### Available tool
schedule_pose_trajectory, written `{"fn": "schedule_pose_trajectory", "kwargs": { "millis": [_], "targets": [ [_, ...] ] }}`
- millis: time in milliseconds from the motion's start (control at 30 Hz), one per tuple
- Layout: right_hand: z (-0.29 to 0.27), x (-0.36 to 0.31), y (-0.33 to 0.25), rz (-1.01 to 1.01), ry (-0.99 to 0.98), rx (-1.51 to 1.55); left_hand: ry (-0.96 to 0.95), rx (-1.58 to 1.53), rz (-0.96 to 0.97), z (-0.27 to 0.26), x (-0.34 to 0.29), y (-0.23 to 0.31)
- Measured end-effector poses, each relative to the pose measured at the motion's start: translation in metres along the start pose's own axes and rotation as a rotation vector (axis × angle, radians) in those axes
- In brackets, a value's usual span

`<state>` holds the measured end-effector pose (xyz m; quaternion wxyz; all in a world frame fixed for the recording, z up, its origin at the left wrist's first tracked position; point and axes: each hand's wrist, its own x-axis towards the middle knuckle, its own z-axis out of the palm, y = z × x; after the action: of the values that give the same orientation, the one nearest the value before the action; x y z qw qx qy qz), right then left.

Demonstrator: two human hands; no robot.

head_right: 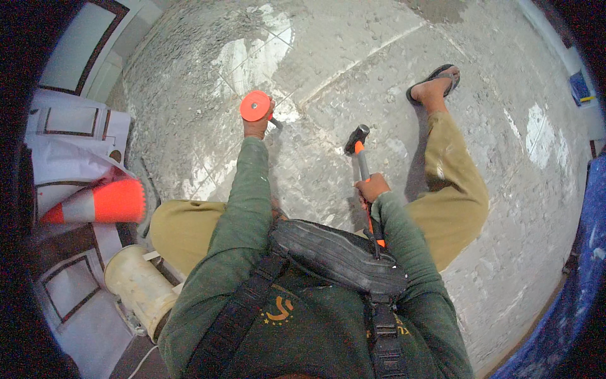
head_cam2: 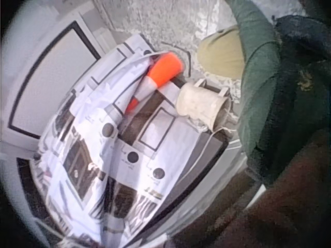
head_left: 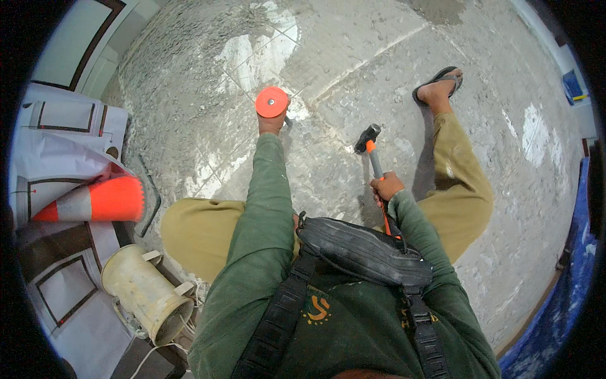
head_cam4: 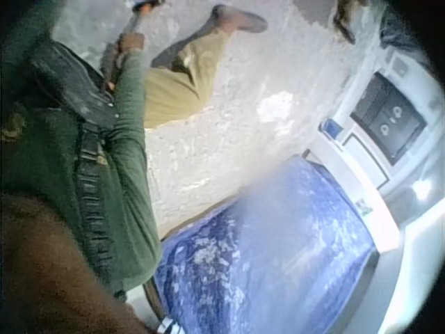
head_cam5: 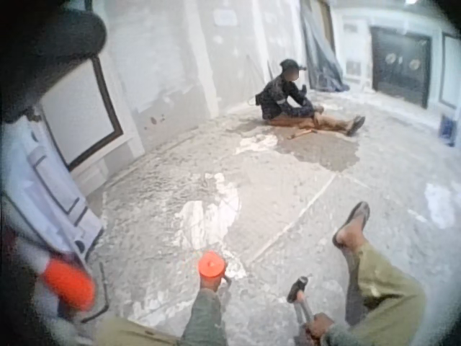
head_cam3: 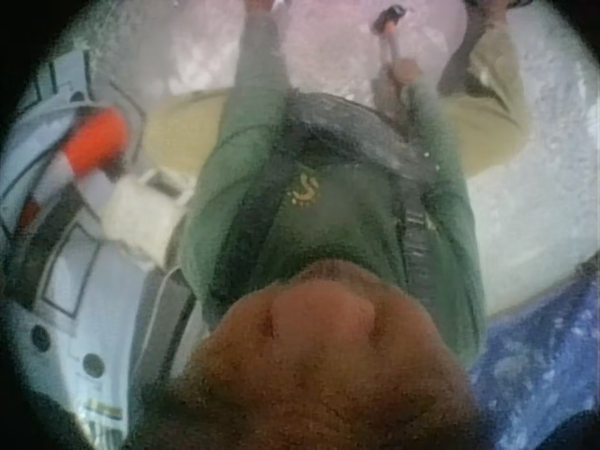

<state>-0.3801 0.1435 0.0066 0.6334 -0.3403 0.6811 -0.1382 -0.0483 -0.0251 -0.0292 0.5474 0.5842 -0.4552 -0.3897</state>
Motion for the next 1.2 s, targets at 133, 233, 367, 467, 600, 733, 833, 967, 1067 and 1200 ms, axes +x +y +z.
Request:
{"fn": "schedule_pose_trajectory", "kwargs": {
  "millis": [133,233,367,467,600,733,833,967,1067,1200],
  "targets": [
    [0.001,-0.005,-0.003,0.005,0.028,0.010,-0.029,-0.014,0.025,0.006,0.001,-0.012],
    [0.011,-0.010,-0.012,-0.035,-0.028,0.001,0.064,0.033,0.245,-0.018,0.008,-0.042],
    [0.012,-0.024,-0.027,-0.149,-0.068,-0.013,-0.033,0.179,0.232,-0.012,0.001,-0.033],
    [0.015,-0.050,-0.065,-0.327,-0.103,-0.037,-0.129,0.359,0.184,0.000,-0.003,-0.010],
    [0.026,-0.102,-0.146,-0.586,-0.182,-0.043,-0.147,0.317,0.145,0.000,-0.005,0.008],
    [0.044,-0.166,-0.224,-0.952,-0.054,-0.056,-0.145,0.306,0.130,-0.007,-0.010,0.011],
    [0.052,-0.171,-0.254,-1.262,0.041,-0.027,-0.160,0.265,0.112,-0.003,-0.013,0.013],
    [0.070,-0.144,-0.241,-1.263,0.155,-0.158,-0.164,0.240,0.161,-0.011,-0.009,-0.003],
    [0.068,-0.054,-0.169,-1.203,0.177,-0.576,-0.186,0.252,0.213,0.000,-0.005,0.003],
    [0.065,-0.062,-0.153,-0.617,-0.011,-0.547,-0.284,0.448,0.452,0.000,-0.006,0.031]
  ]
}}
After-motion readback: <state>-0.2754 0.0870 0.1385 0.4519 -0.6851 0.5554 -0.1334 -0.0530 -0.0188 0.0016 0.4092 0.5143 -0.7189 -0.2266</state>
